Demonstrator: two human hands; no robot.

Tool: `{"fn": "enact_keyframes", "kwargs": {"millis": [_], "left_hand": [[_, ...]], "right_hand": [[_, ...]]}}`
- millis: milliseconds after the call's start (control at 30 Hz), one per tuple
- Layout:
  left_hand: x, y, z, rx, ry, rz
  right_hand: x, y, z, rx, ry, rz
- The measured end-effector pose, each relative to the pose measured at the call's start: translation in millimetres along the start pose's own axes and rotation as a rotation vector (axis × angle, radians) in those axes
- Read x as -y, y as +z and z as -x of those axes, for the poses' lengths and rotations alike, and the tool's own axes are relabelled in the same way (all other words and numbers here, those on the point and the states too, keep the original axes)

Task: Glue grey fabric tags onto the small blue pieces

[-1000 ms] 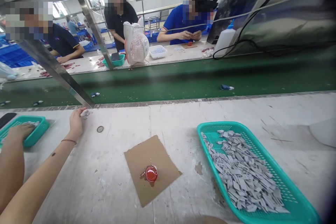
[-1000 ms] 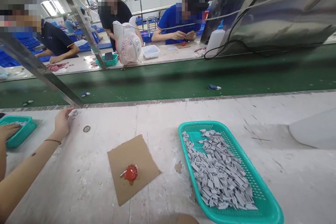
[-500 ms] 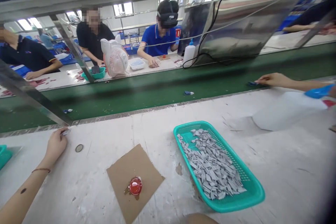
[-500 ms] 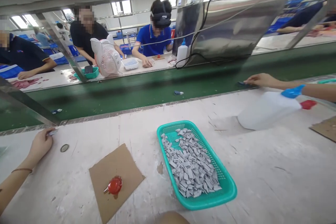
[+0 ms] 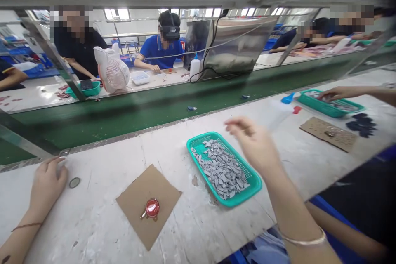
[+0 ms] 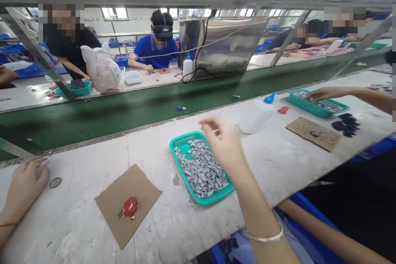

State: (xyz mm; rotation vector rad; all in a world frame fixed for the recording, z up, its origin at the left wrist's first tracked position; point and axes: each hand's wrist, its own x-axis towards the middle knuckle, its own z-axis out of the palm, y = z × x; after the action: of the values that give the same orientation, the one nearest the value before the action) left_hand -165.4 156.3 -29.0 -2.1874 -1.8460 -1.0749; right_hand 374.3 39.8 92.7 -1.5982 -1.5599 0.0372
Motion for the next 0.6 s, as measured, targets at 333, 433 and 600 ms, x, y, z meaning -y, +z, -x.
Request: {"fn": "enact_keyframes", "kwargs": {"millis": [333, 433, 600], "left_hand": [[-46.2, 18.5, -6.8, 0.072, 0.102, 0.359], [-83.4, 35.2, -16.4, 0.156, 0.11, 0.513], [-154.6, 77.6, -47.1, 0.343, 0.287, 0.493]], "right_hand": [[-60.5, 56.0, 26.8, 0.614, -0.135, 0.32], [-57.4, 54.6, 23.4, 0.602, -0.145, 0.294], [-41.8, 44.7, 31.5, 0.481, -0.09, 0.158]]}}
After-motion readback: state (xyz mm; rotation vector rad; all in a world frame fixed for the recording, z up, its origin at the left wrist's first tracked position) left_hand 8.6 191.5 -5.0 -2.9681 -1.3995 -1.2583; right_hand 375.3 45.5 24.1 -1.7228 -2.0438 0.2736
